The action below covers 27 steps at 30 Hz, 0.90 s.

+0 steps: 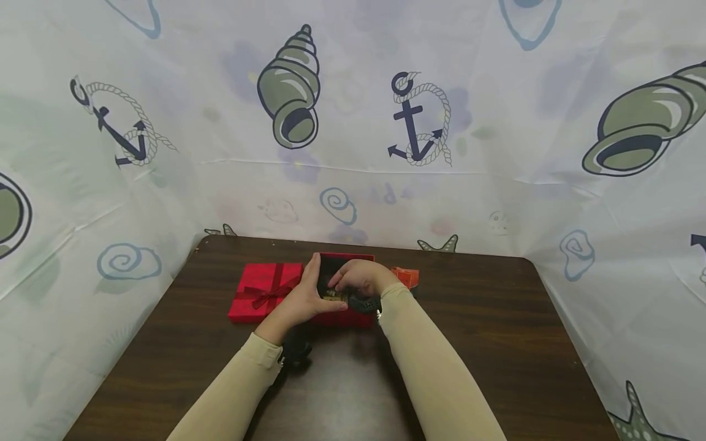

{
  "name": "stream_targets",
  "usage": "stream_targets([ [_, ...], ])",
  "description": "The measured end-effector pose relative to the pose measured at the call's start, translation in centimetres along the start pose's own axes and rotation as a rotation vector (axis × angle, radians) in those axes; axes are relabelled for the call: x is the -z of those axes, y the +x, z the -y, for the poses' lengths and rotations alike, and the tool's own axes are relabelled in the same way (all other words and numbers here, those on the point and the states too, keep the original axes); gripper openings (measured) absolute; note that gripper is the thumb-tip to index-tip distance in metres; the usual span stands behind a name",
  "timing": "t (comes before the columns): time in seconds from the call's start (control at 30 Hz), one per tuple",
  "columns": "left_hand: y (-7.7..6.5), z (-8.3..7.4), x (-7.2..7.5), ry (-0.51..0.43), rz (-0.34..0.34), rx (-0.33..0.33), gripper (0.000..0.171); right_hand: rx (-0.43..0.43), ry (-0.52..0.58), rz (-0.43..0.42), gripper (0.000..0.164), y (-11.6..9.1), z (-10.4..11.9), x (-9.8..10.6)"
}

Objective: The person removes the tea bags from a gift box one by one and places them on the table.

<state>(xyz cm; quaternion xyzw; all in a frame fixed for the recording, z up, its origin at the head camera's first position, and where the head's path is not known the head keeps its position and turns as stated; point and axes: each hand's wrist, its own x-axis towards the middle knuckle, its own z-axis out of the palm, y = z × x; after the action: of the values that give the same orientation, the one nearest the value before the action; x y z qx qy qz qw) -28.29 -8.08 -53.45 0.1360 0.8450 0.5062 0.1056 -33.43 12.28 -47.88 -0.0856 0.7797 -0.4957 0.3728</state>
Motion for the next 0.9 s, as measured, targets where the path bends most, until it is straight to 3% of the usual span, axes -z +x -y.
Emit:
stream_targets([
  [0.27,0.0,0.1,-0.1,-0.013,0.006,0.0,0.147,0.037,0.052,-0.07,0.032,-0.6,-0.2,-0.3],
  [0.5,0.0,0.2,-0.2,-0.013,0.011,0.004,0.147,0.075,0.107,-0.048,0.046,-0.7,-0.6,-0.1],
  [0.57,0.1,0.3,-0.2,-0.011,0.013,0.005,0.147,0.103,0.115,-0.048,0.043,-0.7,-0.9,-0.1],
  [0.77,0.2,0.1,-0.1,-0.02,0.007,0.0,0.148,0.2,0.222,-0.078,0.057,-0.6,-1.9,0.0],
  [0.9,0.3,0.1,-0.1,-0.016,0.0,-0.007,0.148,0.273,0.264,-0.075,0.045,-0.8,-2.2,-0.1],
])
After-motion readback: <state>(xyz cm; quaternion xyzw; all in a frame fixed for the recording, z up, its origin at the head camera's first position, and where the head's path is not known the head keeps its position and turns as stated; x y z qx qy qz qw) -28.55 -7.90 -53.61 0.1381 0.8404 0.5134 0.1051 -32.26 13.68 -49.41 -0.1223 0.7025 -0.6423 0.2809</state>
